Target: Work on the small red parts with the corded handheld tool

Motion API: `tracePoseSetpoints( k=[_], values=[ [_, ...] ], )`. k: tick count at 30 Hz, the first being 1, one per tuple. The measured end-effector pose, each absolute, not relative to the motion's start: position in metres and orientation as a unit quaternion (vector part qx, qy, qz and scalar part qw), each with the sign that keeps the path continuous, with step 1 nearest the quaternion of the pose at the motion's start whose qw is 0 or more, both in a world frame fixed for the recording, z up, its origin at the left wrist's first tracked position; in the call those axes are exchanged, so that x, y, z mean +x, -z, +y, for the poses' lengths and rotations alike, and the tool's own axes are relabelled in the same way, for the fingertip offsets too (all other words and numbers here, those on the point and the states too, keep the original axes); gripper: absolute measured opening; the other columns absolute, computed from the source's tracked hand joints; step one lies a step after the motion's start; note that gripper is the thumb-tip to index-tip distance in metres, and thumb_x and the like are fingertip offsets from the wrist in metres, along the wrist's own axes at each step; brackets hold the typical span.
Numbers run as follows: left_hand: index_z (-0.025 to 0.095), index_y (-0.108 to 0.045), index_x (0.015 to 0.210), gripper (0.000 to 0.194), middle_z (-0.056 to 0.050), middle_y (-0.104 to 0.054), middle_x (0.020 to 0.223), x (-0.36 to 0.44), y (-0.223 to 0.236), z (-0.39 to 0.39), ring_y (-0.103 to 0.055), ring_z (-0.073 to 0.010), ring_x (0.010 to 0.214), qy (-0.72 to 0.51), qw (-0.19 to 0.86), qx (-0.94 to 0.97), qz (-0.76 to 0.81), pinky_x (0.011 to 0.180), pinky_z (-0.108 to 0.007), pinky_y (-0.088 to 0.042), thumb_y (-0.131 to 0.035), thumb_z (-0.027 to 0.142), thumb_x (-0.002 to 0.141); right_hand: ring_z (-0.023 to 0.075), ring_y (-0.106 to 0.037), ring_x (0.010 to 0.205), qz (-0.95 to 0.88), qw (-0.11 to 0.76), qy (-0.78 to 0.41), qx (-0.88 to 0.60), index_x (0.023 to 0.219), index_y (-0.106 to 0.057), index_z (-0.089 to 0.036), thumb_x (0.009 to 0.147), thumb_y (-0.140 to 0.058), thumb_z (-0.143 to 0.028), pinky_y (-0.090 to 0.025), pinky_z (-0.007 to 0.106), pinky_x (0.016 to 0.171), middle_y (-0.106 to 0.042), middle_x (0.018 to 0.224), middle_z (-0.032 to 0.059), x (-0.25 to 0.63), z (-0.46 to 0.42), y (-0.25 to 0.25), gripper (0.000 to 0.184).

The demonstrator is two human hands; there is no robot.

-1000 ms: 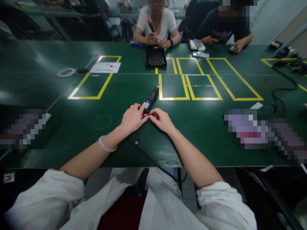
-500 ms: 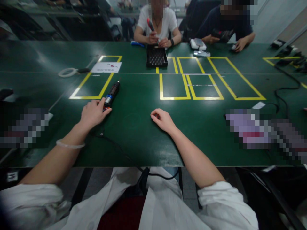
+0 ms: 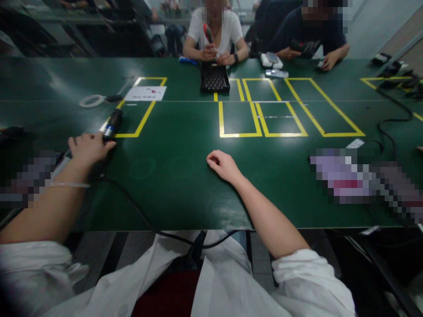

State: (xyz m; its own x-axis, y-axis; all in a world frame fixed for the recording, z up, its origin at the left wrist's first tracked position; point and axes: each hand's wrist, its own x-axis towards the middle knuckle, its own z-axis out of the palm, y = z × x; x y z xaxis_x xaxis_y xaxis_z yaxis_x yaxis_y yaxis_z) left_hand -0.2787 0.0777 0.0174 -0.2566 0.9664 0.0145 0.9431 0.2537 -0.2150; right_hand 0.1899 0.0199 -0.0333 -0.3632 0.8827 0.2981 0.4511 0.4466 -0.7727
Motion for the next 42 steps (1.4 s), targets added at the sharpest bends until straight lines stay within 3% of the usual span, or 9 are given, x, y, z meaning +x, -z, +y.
tracePoseSetpoints(
  k=[7, 12, 19, 24, 26, 30, 32, 39, 42],
  values=[
    [0.003, -0.046, 0.132, 0.063, -0.024, -0.055, 0.127, -0.259, -0.013, 0.063, -0.052, -0.0315, 0.108, -0.041, 0.155, -0.606, -0.779, 0.083, -0.034, -0.037, -0.036, 0.053, 0.094, 0.0140, -0.052, 0.067, -0.773, 0.357, -0.297, -0.433, 0.090, -0.065, -0.018, 0.090, -0.056, -0.027, -0.041, 0.027, 0.066, -0.061, 0.079, 0.0020, 0.190, 0.020, 0.033, 0.012],
    [0.006, -0.049, 0.127, 0.056, -0.021, -0.058, 0.125, -0.253, -0.015, 0.063, -0.055, -0.0292, 0.100, -0.063, 0.140, -0.587, -0.795, 0.074, -0.031, -0.036, -0.036, 0.048, 0.093, 0.0142, -0.053, 0.068, -0.774, 0.354, -0.294, -0.435, 0.090, -0.065, -0.018, 0.090, -0.057, -0.026, -0.041, 0.028, 0.067, -0.062, 0.080, 0.0022, 0.190, 0.021, 0.035, 0.012],
    [0.007, -0.050, 0.127, 0.050, -0.017, -0.062, 0.118, -0.258, -0.026, 0.074, -0.055, -0.0249, 0.092, -0.059, 0.075, -0.520, -0.849, 0.075, -0.031, -0.037, -0.035, 0.044, 0.095, 0.0146, -0.054, 0.069, -0.776, 0.350, -0.291, -0.437, 0.090, -0.065, -0.018, 0.090, -0.057, -0.026, -0.041, 0.028, 0.066, -0.063, 0.082, 0.0029, 0.190, 0.022, 0.034, 0.012],
    [0.008, -0.058, 0.117, 0.037, -0.014, -0.062, 0.114, -0.227, -0.044, 0.081, -0.054, -0.0227, 0.090, 0.052, 0.064, -0.556, -0.827, 0.080, -0.035, -0.043, -0.045, 0.034, 0.094, 0.0147, -0.054, 0.069, -0.775, 0.349, -0.297, -0.436, 0.089, -0.066, -0.018, 0.090, -0.056, -0.026, -0.041, 0.028, 0.066, -0.063, 0.082, 0.0030, 0.190, 0.021, 0.034, 0.012],
    [0.010, -0.060, 0.116, 0.033, -0.011, -0.065, 0.106, -0.195, -0.045, 0.081, -0.056, -0.0197, 0.089, 0.137, 0.003, -0.622, -0.771, 0.084, -0.034, -0.045, -0.048, 0.031, 0.094, 0.0147, -0.054, 0.069, -0.774, 0.352, -0.298, -0.435, 0.089, -0.065, -0.018, 0.090, -0.057, -0.027, -0.041, 0.028, 0.066, -0.063, 0.082, 0.0028, 0.190, 0.021, 0.035, 0.012],
    [0.008, -0.062, 0.115, 0.032, -0.008, -0.067, 0.093, -0.116, -0.034, 0.075, -0.062, -0.0159, 0.083, 0.242, -0.325, -0.716, -0.569, 0.083, -0.030, -0.049, -0.052, 0.029, 0.093, 0.0145, -0.053, 0.069, -0.767, 0.359, -0.310, -0.433, 0.089, -0.065, -0.019, 0.089, -0.057, -0.029, -0.042, 0.028, 0.067, -0.064, 0.081, 0.0024, 0.191, 0.022, 0.036, 0.013],
    [0.009, -0.063, 0.117, 0.037, -0.008, -0.067, 0.093, -0.081, -0.027, 0.069, -0.063, -0.0160, 0.083, 0.244, -0.427, -0.717, -0.494, 0.082, -0.031, -0.050, -0.056, 0.034, 0.091, 0.0141, -0.054, 0.069, -0.755, 0.367, -0.333, -0.429, 0.091, -0.064, -0.019, 0.089, -0.057, -0.030, -0.042, 0.028, 0.067, -0.064, 0.081, 0.0022, 0.191, 0.023, 0.037, 0.013],
    [0.008, -0.039, 0.147, 0.068, -0.002, -0.062, 0.078, -0.024, -0.011, 0.045, -0.061, -0.0151, 0.078, 0.193, -0.569, -0.718, -0.352, 0.079, -0.030, -0.048, -0.061, 0.037, 0.090, 0.0109, -0.054, 0.064, -0.712, 0.396, -0.453, -0.362, 0.110, -0.056, -0.020, 0.082, -0.068, -0.035, -0.044, 0.026, 0.063, -0.065, 0.087, 0.0000, 0.187, 0.022, 0.039, 0.034],
    [0.010, -0.038, 0.148, 0.067, -0.002, -0.061, 0.078, -0.022, -0.003, 0.042, -0.060, -0.0143, 0.078, 0.199, -0.590, -0.705, -0.339, 0.079, -0.029, -0.047, -0.061, 0.036, 0.091, 0.0109, -0.054, 0.065, -0.726, 0.383, -0.444, -0.360, 0.100, -0.057, -0.019, 0.084, -0.066, -0.034, -0.044, 0.025, 0.063, -0.062, 0.082, -0.0002, 0.184, 0.019, 0.035, 0.024]
  ],
)
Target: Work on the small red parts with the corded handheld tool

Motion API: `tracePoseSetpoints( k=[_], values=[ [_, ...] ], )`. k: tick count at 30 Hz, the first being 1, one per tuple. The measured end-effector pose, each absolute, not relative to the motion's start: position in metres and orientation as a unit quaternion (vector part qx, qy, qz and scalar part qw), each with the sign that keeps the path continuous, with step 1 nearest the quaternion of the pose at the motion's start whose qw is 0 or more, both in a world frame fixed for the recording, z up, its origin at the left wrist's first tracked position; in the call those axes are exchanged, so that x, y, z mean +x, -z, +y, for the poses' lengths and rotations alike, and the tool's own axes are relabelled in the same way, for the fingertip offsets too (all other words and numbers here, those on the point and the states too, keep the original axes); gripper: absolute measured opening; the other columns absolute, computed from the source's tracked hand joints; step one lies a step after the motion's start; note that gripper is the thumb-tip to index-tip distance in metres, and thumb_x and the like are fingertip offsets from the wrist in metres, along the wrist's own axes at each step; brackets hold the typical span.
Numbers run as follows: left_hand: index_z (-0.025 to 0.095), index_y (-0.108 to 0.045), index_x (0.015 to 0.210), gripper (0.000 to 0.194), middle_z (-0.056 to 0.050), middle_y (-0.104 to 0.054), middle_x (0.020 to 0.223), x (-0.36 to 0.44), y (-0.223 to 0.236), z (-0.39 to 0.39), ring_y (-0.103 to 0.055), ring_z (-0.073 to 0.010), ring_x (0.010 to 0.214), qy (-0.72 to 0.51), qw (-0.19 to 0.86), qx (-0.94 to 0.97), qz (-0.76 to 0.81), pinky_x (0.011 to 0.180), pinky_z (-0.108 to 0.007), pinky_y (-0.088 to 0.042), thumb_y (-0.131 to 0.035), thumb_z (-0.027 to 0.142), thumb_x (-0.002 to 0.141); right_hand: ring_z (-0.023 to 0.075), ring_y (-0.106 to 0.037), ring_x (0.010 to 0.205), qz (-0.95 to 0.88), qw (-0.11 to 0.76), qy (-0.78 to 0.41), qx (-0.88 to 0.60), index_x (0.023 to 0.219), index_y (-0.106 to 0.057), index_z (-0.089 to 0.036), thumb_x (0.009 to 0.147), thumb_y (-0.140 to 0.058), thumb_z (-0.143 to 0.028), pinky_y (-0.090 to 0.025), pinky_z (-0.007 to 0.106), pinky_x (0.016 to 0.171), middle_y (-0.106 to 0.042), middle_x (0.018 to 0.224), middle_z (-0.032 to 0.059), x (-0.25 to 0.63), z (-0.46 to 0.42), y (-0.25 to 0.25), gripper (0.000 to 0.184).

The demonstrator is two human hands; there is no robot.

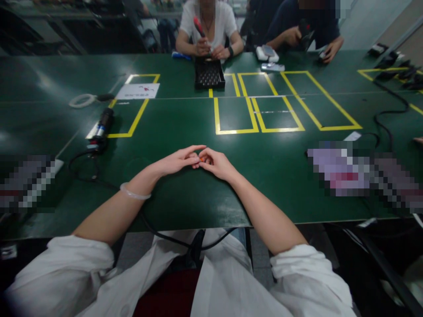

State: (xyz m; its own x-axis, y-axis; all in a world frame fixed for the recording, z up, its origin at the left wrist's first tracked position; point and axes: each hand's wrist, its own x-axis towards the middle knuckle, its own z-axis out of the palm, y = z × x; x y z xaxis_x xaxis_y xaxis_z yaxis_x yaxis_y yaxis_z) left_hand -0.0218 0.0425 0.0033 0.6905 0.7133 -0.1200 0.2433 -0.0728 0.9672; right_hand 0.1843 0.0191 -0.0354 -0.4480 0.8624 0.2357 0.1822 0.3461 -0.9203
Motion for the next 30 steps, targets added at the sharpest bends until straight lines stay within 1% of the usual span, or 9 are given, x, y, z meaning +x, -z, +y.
tracePoseSetpoints(
  k=[3, 6, 8, 11, 15, 18, 24, 28, 30],
  values=[
    [0.011, -0.046, 0.141, 0.056, -0.004, -0.064, 0.085, -0.023, 0.003, 0.043, -0.060, -0.0139, 0.079, -0.228, 0.594, 0.683, 0.358, 0.080, -0.029, -0.048, -0.057, 0.038, 0.093, 0.0110, -0.054, 0.065, -0.722, 0.386, -0.439, -0.370, 0.097, -0.057, -0.019, 0.084, -0.065, -0.034, -0.044, 0.025, 0.064, -0.062, 0.081, -0.0005, 0.183, 0.018, 0.034, 0.021],
    [0.010, -0.058, 0.120, 0.042, -0.006, -0.066, 0.089, -0.025, 0.008, 0.045, -0.061, -0.0139, 0.077, -0.247, 0.596, 0.662, 0.381, 0.078, -0.030, -0.048, -0.057, 0.041, 0.091, 0.0110, -0.053, 0.064, -0.719, 0.390, -0.428, -0.386, 0.096, -0.057, -0.019, 0.083, -0.065, -0.033, -0.044, 0.025, 0.062, -0.061, 0.079, -0.0011, 0.183, 0.018, 0.034, 0.021],
    [0.010, -0.060, 0.105, 0.037, -0.007, -0.066, 0.087, -0.025, 0.011, 0.046, -0.060, -0.0140, 0.075, -0.249, 0.597, 0.659, 0.384, 0.076, -0.030, -0.048, -0.060, 0.043, 0.089, 0.0109, -0.051, 0.062, -0.719, 0.391, -0.416, -0.396, 0.095, -0.058, -0.019, 0.083, -0.065, -0.033, -0.042, 0.025, 0.060, -0.060, 0.076, -0.0019, 0.183, 0.019, 0.034, 0.020],
    [0.011, -0.061, 0.095, 0.036, -0.006, -0.065, 0.084, -0.023, 0.013, 0.045, -0.059, -0.0138, 0.075, -0.245, 0.593, 0.667, 0.380, 0.075, -0.030, -0.047, -0.064, 0.045, 0.086, 0.0107, -0.051, 0.062, -0.725, 0.389, -0.399, -0.405, 0.095, -0.059, -0.019, 0.084, -0.065, -0.031, -0.041, 0.025, 0.060, -0.059, 0.074, -0.0023, 0.184, 0.019, 0.035, 0.018],
    [0.011, -0.061, 0.092, 0.035, -0.004, -0.063, 0.078, -0.020, 0.012, 0.042, -0.057, -0.0130, 0.073, -0.245, 0.580, 0.678, 0.379, 0.073, -0.028, -0.045, -0.069, 0.043, 0.082, 0.0109, -0.051, 0.063, -0.740, 0.383, -0.378, -0.403, 0.095, -0.059, -0.019, 0.085, -0.064, -0.030, -0.042, 0.024, 0.061, -0.060, 0.076, -0.0014, 0.184, 0.018, 0.036, 0.016],
    [0.011, -0.060, 0.091, 0.033, -0.003, -0.062, 0.075, -0.019, 0.010, 0.040, -0.057, -0.0131, 0.072, -0.247, 0.576, 0.681, 0.379, 0.072, -0.028, -0.044, -0.069, 0.041, 0.081, 0.0113, -0.052, 0.064, -0.745, 0.381, -0.372, -0.403, 0.095, -0.060, -0.019, 0.085, -0.065, -0.032, -0.042, 0.025, 0.061, -0.060, 0.075, -0.0015, 0.184, 0.018, 0.037, 0.017],
    [0.012, -0.059, 0.094, 0.030, -0.002, -0.062, 0.078, -0.020, 0.012, 0.039, -0.057, -0.0124, 0.072, -0.253, 0.572, 0.684, 0.376, 0.070, -0.027, -0.043, -0.070, 0.036, 0.081, 0.0122, -0.057, 0.067, -0.701, 0.401, -0.432, -0.402, 0.097, -0.059, -0.019, 0.088, -0.063, -0.040, -0.046, 0.026, 0.065, -0.065, 0.082, 0.0006, 0.184, 0.019, 0.037, 0.024],
    [0.013, -0.059, 0.095, 0.031, 0.000, -0.059, 0.074, -0.021, 0.014, 0.039, -0.055, -0.0113, 0.070, -0.260, 0.578, 0.681, 0.368, 0.067, -0.025, -0.041, -0.072, 0.036, 0.079, 0.0128, -0.058, 0.068, -0.697, 0.400, -0.439, -0.402, 0.093, -0.060, -0.019, 0.087, -0.064, -0.040, -0.047, 0.027, 0.065, -0.065, 0.081, 0.0008, 0.185, 0.021, 0.038, 0.022],
    [0.012, -0.059, 0.096, 0.032, -0.002, -0.061, 0.077, -0.021, 0.015, 0.039, -0.056, -0.0119, 0.072, -0.261, 0.578, 0.680, 0.369, 0.069, -0.026, -0.042, -0.071, 0.037, 0.080, 0.0129, -0.059, 0.069, -0.697, 0.403, -0.441, -0.397, 0.093, -0.060, -0.019, 0.087, -0.064, -0.039, -0.047, 0.027, 0.066, -0.065, 0.082, 0.0010, 0.185, 0.021, 0.039, 0.022]
  ],
)
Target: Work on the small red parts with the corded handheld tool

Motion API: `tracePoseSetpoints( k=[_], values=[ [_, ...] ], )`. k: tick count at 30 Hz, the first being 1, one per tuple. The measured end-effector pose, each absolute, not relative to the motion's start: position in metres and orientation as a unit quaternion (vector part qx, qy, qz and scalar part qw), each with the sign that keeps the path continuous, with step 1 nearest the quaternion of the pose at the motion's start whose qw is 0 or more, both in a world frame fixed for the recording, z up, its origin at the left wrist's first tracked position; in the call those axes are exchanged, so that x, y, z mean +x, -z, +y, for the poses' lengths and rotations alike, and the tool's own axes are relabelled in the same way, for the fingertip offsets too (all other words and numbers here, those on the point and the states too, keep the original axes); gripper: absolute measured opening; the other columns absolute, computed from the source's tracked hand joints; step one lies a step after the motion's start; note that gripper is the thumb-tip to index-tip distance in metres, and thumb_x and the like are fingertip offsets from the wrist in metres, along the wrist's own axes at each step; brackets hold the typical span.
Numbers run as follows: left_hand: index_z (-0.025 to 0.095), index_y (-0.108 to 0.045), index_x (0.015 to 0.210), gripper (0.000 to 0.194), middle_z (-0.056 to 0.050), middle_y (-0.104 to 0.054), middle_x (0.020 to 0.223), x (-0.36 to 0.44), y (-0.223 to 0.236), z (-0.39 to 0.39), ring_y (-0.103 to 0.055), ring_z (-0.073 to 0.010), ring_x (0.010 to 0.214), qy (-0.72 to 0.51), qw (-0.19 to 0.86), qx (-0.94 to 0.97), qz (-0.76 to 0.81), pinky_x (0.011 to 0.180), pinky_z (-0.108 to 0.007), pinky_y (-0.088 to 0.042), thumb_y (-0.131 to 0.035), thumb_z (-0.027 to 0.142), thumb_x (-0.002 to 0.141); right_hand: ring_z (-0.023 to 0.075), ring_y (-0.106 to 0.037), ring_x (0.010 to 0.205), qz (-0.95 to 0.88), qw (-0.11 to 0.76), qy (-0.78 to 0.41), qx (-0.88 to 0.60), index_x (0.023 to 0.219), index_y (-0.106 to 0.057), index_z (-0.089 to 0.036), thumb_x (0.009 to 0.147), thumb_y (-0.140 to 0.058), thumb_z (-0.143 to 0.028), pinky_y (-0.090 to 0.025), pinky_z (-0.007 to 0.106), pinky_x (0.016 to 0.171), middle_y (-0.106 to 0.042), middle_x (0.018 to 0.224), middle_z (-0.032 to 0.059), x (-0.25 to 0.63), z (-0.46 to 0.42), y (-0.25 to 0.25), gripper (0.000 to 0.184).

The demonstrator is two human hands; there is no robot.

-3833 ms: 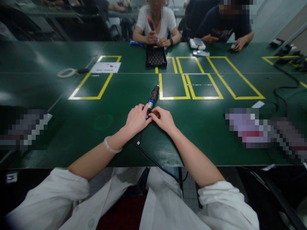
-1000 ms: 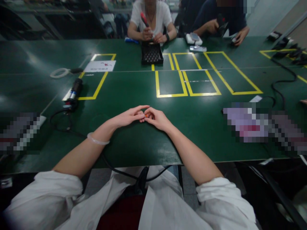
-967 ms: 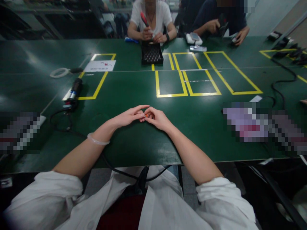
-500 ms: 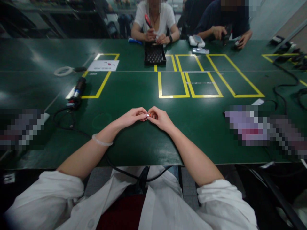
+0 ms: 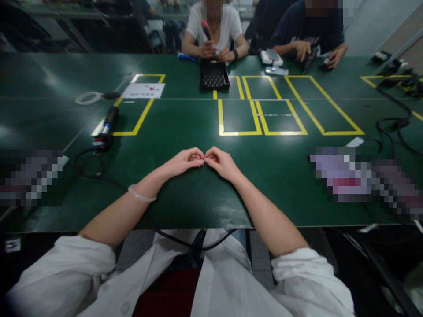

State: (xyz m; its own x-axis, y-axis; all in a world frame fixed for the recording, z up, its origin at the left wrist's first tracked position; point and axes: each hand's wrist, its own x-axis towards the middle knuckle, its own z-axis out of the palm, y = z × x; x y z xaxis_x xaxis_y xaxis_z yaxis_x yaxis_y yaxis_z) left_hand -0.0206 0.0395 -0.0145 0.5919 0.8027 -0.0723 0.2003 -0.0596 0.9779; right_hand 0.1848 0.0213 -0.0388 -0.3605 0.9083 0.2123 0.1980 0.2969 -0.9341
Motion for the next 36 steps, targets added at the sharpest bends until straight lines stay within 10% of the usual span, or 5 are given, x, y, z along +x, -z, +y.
tracePoseSetpoints(
  k=[36],
  values=[
    [0.013, -0.060, 0.093, 0.026, -0.005, -0.064, 0.091, -0.0209, 0.0179, 0.0399, -0.062, -0.0141, 0.082, -0.293, 0.507, 0.718, 0.375, 0.078, -0.029, -0.047, -0.071, 0.029, 0.078, 0.0148, -0.058, 0.072, -0.768, 0.370, -0.306, -0.424, 0.091, -0.061, -0.020, 0.083, -0.067, -0.027, -0.044, 0.029, 0.068, -0.063, 0.085, 0.0015, 0.1875, 0.0223, 0.0382, 0.012]
  ],
)
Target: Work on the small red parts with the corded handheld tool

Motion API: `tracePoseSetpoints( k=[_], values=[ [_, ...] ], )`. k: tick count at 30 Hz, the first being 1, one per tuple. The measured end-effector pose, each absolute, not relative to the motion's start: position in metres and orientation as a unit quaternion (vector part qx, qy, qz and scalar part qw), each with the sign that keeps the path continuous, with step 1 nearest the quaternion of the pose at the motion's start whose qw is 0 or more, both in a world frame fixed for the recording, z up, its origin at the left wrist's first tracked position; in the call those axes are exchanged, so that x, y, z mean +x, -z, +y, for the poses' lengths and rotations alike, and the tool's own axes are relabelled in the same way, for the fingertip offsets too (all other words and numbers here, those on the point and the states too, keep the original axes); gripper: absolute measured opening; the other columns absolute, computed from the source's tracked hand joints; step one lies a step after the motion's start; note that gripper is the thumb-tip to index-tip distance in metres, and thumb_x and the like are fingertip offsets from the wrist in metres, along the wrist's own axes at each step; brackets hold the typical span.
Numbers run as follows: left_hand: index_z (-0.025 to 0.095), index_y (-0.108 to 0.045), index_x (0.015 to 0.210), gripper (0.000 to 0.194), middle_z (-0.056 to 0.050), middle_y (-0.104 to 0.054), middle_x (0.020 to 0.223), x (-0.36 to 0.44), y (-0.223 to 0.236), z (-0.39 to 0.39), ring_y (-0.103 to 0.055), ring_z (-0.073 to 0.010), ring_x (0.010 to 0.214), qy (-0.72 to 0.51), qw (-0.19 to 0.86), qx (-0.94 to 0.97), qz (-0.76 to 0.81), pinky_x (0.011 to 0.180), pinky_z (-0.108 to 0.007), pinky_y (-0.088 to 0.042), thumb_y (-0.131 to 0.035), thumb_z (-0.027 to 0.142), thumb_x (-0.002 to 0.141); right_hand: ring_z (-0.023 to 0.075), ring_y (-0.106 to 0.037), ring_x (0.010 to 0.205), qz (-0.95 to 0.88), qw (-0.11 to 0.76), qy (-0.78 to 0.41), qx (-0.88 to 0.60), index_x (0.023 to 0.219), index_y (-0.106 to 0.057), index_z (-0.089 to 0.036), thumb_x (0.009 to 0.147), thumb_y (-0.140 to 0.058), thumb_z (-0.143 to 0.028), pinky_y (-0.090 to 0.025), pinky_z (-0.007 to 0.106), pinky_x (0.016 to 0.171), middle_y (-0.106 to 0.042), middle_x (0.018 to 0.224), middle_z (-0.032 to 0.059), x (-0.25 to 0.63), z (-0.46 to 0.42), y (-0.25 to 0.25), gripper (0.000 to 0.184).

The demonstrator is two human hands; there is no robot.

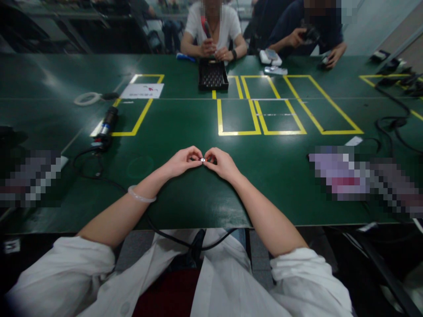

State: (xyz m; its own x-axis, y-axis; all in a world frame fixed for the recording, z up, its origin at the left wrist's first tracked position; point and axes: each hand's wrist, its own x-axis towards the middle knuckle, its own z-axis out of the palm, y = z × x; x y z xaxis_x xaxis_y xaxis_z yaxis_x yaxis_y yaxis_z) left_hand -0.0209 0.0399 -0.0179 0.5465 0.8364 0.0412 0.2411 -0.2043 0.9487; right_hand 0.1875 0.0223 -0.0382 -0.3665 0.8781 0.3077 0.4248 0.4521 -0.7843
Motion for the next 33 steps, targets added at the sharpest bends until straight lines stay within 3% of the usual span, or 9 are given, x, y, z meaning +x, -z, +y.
tracePoseSetpoints(
  k=[9, 19, 33],
  values=[
    [0.013, -0.057, 0.097, 0.032, -0.006, -0.063, 0.094, -0.0188, 0.0207, 0.0395, -0.061, -0.0130, 0.082, -0.308, 0.538, 0.688, 0.378, 0.080, -0.029, -0.048, -0.074, 0.029, 0.076, 0.0148, -0.058, 0.075, -0.792, 0.357, -0.257, -0.424, 0.091, -0.060, -0.020, 0.085, -0.065, -0.022, -0.044, 0.028, 0.071, -0.060, 0.088, 0.0017, 0.1874, 0.0197, 0.0330, 0.008],
    [0.015, -0.056, 0.100, 0.025, -0.005, -0.062, 0.099, -0.0161, 0.0202, 0.0355, -0.061, -0.0121, 0.083, -0.315, 0.443, 0.746, 0.385, 0.071, -0.023, -0.046, -0.067, 0.021, 0.079, 0.0167, -0.058, 0.080, -0.803, 0.341, -0.215, -0.439, 0.094, -0.057, -0.021, 0.084, -0.062, -0.019, -0.044, 0.028, 0.072, -0.059, 0.092, 0.0023, 0.1862, 0.0175, 0.0332, 0.011],
    [0.013, -0.057, 0.098, 0.027, -0.006, -0.064, 0.095, -0.0175, 0.0190, 0.0371, -0.061, -0.0133, 0.081, -0.316, 0.474, 0.727, 0.384, 0.077, -0.028, -0.050, -0.067, 0.032, 0.081, 0.0148, -0.059, 0.072, -0.756, 0.399, -0.318, -0.411, 0.096, -0.060, -0.020, 0.085, -0.065, -0.026, -0.046, 0.028, 0.068, -0.066, 0.086, 0.0021, 0.1861, 0.0212, 0.0369, 0.013]
  ],
)
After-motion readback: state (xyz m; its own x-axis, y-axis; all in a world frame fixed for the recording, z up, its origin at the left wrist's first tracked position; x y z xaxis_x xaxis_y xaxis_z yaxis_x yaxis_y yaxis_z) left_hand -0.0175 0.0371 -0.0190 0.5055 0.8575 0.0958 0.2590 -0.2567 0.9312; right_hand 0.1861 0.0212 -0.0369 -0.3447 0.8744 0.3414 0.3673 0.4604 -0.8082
